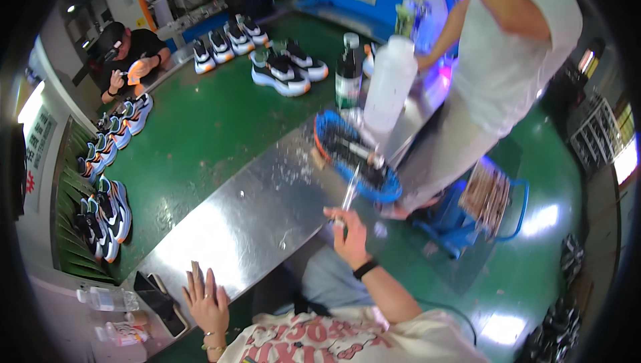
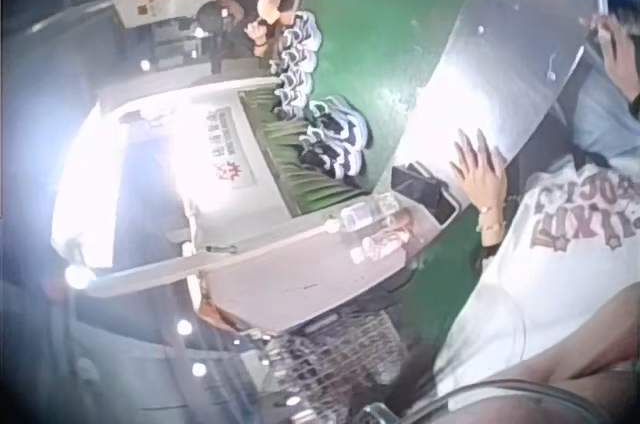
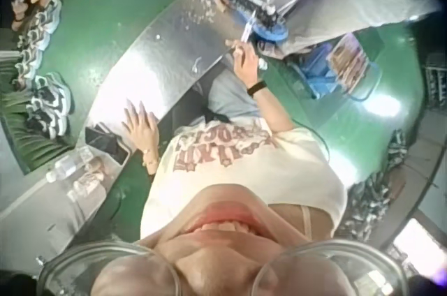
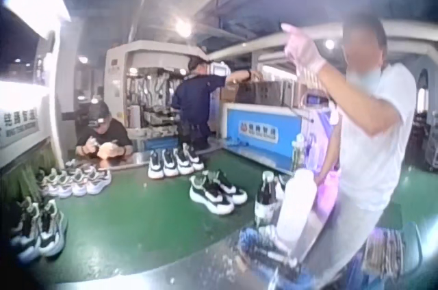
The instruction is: Applying glue to shoe components using a syringe in a manufacturing setting.
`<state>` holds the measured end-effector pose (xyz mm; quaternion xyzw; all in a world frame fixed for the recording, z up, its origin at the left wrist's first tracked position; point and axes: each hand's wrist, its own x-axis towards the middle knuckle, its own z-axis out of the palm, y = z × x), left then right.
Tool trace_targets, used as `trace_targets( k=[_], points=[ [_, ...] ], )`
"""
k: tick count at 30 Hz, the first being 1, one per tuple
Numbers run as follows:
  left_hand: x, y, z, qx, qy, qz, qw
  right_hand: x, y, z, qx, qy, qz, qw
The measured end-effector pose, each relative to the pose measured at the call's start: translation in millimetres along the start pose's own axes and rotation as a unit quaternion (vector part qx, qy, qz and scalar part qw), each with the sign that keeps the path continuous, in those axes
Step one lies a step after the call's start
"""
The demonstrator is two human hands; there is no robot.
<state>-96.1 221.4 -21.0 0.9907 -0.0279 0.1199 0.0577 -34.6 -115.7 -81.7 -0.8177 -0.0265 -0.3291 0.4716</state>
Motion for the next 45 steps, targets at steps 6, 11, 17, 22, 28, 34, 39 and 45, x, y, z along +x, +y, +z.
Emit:
trace_targets(
  k=[6,11,17,22,28,34,39,45],
  points=[
    [0.1,1.3,2.9,0.036,-0.025,0.002,0.999,-2.7,8.4,13.2,-0.008,0.059,-0.035,0.998],
    [2.4,0.6,8.5,0.029,-0.056,0.012,0.998,0.3,11.1,-1.2,0.037,0.028,0.004,0.999],
    [60.9,-27.4,-0.2,-0.215,-0.019,0.045,0.975,15.4,-13.8,-34.2,0.218,-0.030,0.072,0.973],
    [202.6,27.5,16.3,-0.356,-0.060,-0.056,0.931,40.5,-16.6,-73.4,0.277,0.019,0.203,0.939],
    [375.4,136.2,101.4,-0.585,-0.144,-0.061,0.796,52.8,-27.4,-96.8,0.293,0.019,0.264,0.919],
    [474.0,237.6,178.9,-0.786,-0.448,-0.209,0.372,48.3,-31.3,-107.5,0.275,0.046,0.239,0.930],
    [520.9,291.6,196.0,-0.816,-0.220,-0.355,0.400,55.0,-26.0,-104.4,0.349,0.063,0.224,0.908],
    [555.6,143.1,199.5,-0.415,-0.104,0.030,0.903,63.4,-59.9,-104.3,0.230,0.058,0.274,0.932]
  ],
)
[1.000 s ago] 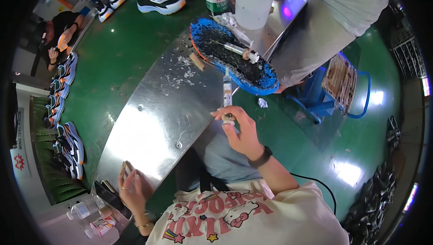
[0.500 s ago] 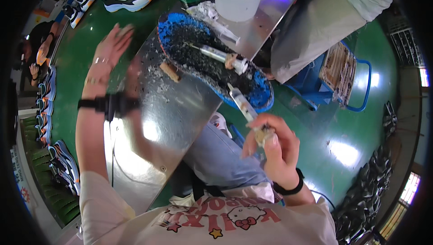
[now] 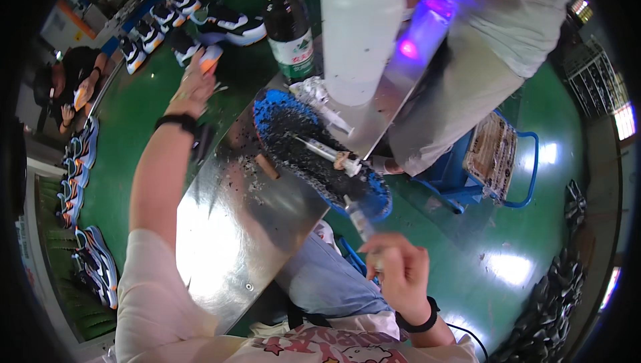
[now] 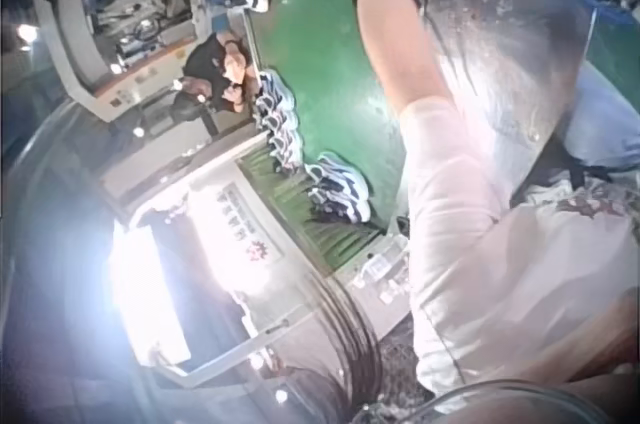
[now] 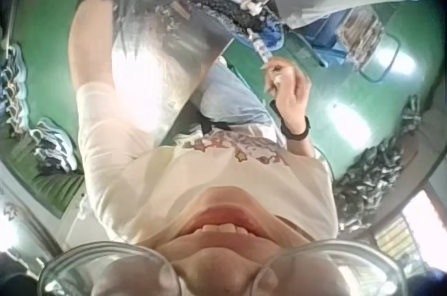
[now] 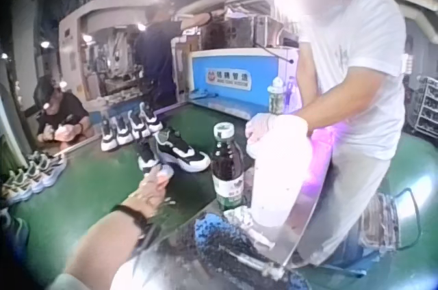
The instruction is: Applying glue to shoe components using a syringe in a manufacturing setting.
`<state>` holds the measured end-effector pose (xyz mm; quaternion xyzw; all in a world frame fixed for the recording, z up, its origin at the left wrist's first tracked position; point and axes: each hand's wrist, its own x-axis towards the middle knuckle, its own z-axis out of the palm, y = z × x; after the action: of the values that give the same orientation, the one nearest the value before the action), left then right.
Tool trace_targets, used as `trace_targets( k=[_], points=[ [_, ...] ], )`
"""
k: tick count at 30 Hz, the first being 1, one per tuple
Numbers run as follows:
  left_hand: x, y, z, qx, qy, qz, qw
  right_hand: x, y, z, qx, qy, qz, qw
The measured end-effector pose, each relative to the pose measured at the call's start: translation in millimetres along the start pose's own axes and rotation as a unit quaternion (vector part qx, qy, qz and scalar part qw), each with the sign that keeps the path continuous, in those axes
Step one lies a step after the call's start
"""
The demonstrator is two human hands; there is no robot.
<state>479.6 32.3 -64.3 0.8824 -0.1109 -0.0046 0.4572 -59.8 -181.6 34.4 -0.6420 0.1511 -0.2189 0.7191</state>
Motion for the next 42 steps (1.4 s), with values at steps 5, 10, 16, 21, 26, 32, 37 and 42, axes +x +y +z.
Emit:
trace_targets(
  k=[5,10,16,21,26,32,37,42],
  points=[
    [-184.1,72.5,-46.7,-0.489,-0.030,-0.264,0.831,-7.5,0.7,-12.3,-0.151,-0.010,0.051,0.987],
    [-453.1,80.2,-123.3,-0.507,0.033,-0.380,0.773,-6.3,-2.8,-11.5,-0.036,0.021,0.008,0.999],
    [-683.6,46.3,-157.1,-0.384,0.061,-0.423,0.819,5.1,3.4,1.6,-0.146,0.035,0.036,0.988],
    [-611.0,50.7,-174.7,-0.211,0.248,-0.208,0.922,-12.1,3.9,-2.4,-0.137,0.056,0.052,0.988],
    [-476.1,79.5,-148.7,-0.299,0.262,0.078,0.914,-19.5,-0.7,5.2,-0.350,0.013,-0.037,0.936],
    [-400.4,155.1,-101.8,-0.305,-0.027,0.267,0.914,-31.5,-45.3,45.3,-0.049,-0.032,-0.112,0.992],
    [-388.4,171.9,-94.6,-0.286,-0.064,0.318,0.902,-20.4,-66.3,61.3,0.164,-0.277,-0.216,0.922],
    [-384.4,172.2,-97.2,-0.205,-0.086,0.263,0.939,-11.1,-59.4,70.6,0.194,-0.259,-0.148,0.934]
  ],
)
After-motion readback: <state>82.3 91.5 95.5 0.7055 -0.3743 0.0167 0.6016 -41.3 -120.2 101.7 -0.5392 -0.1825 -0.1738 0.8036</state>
